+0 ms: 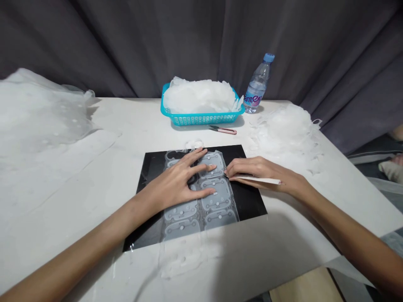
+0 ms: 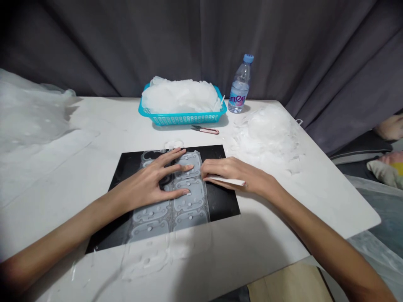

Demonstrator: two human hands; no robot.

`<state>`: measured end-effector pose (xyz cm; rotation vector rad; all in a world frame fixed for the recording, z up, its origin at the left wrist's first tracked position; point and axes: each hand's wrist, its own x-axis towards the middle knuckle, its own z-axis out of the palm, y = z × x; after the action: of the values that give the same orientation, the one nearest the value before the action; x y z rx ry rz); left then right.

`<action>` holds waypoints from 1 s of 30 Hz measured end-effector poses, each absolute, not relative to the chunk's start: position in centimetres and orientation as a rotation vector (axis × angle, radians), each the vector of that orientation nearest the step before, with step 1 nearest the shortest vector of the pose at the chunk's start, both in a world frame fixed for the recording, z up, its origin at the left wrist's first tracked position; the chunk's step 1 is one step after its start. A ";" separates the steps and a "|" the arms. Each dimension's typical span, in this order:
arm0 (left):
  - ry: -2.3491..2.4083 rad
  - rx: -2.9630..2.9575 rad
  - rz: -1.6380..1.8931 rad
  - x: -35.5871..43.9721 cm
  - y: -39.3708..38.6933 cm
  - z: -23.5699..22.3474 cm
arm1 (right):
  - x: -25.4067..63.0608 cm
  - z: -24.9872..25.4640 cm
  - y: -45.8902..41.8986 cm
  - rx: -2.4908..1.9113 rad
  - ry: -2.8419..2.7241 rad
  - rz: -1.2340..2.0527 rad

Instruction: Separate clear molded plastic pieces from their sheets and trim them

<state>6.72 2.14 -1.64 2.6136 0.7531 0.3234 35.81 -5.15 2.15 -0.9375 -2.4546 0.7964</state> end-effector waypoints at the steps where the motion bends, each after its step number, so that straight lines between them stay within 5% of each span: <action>1: 0.756 2.617 0.320 6.7 2.1 -1.6 | 35.8 2.2 -5.2 -0.942 -2.431 0.788; 18: 0.737 2.608 0.354 7.0 2.0 -1.6 | 34.3 0.3 -5.3 -0.916 -2.458 0.577; 30: 0.740 2.593 0.364 7.0 2.1 -1.9 | 32.1 -1.6 -5.0 -0.935 -2.521 0.035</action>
<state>6.99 2.12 -1.94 2.5925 0.7400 0.3644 32.08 -5.04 -1.55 -0.9350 -2.5205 0.0348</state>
